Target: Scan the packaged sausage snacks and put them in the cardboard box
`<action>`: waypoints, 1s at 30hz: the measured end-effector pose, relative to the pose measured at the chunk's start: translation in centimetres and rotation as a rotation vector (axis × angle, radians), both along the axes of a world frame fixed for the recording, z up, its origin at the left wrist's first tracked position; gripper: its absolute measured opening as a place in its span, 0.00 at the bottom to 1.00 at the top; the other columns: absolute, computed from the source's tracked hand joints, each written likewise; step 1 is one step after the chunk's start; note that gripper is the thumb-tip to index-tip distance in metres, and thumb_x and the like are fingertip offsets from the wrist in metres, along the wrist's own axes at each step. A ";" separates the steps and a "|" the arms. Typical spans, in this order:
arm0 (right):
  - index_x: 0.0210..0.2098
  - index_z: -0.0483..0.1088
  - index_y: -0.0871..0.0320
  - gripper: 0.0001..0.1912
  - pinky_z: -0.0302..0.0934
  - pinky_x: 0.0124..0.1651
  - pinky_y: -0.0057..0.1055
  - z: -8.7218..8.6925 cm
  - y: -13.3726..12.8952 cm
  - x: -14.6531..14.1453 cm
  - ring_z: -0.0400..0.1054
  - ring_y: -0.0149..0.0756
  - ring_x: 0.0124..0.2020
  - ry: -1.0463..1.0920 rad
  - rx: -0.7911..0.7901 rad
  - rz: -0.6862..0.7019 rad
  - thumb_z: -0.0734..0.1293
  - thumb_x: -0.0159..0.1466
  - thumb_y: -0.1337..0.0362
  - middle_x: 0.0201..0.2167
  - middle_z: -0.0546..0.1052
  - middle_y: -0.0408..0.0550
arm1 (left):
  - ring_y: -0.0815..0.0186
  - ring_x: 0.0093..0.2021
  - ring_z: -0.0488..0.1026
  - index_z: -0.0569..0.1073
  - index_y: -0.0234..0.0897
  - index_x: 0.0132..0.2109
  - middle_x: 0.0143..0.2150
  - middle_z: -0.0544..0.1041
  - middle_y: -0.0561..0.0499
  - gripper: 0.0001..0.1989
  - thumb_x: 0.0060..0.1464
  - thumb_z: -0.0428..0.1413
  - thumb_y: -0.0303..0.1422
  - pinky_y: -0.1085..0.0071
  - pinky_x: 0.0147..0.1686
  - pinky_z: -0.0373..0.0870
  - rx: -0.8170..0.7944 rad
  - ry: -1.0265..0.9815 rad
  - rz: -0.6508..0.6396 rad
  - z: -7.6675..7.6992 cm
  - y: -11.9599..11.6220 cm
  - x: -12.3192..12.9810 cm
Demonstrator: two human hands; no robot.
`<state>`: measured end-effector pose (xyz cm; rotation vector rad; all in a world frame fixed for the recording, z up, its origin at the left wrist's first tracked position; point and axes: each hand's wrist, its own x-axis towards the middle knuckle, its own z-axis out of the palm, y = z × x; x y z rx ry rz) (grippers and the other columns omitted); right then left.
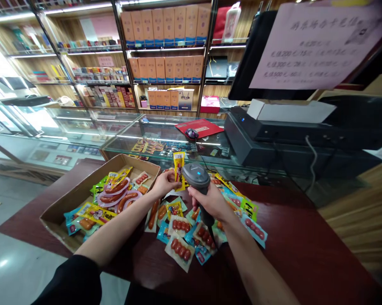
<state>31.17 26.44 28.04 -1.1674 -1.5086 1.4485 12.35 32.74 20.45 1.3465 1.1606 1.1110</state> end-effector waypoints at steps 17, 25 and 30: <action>0.25 0.66 0.57 0.11 0.62 0.20 0.26 -0.4 -0.3 1.1 0.65 0.29 0.15 -0.023 0.099 -0.017 0.68 0.59 0.58 0.13 0.69 0.39 | 0.66 0.29 0.76 0.74 0.32 0.36 0.28 0.78 0.51 0.20 0.32 0.69 0.32 0.71 0.33 0.72 -0.104 0.021 0.000 -0.3 0.3 -0.1; 0.28 0.65 0.57 0.10 0.63 0.21 0.27 -0.2 -0.5 0.9 0.66 0.30 0.16 -0.001 0.056 -0.029 0.69 0.58 0.58 0.15 0.71 0.39 | 0.66 0.28 0.76 0.74 0.33 0.33 0.25 0.78 0.52 0.19 0.30 0.70 0.29 0.71 0.32 0.73 -0.119 0.020 0.027 0.0 0.0 0.0; 0.27 0.66 0.57 0.11 0.63 0.21 0.27 -0.6 -0.5 1.0 0.65 0.30 0.15 0.036 0.039 -0.018 0.69 0.58 0.57 0.14 0.70 0.39 | 0.67 0.27 0.75 0.74 0.33 0.33 0.26 0.78 0.52 0.19 0.30 0.70 0.29 0.72 0.31 0.72 -0.094 0.081 0.039 -0.1 0.0 -0.1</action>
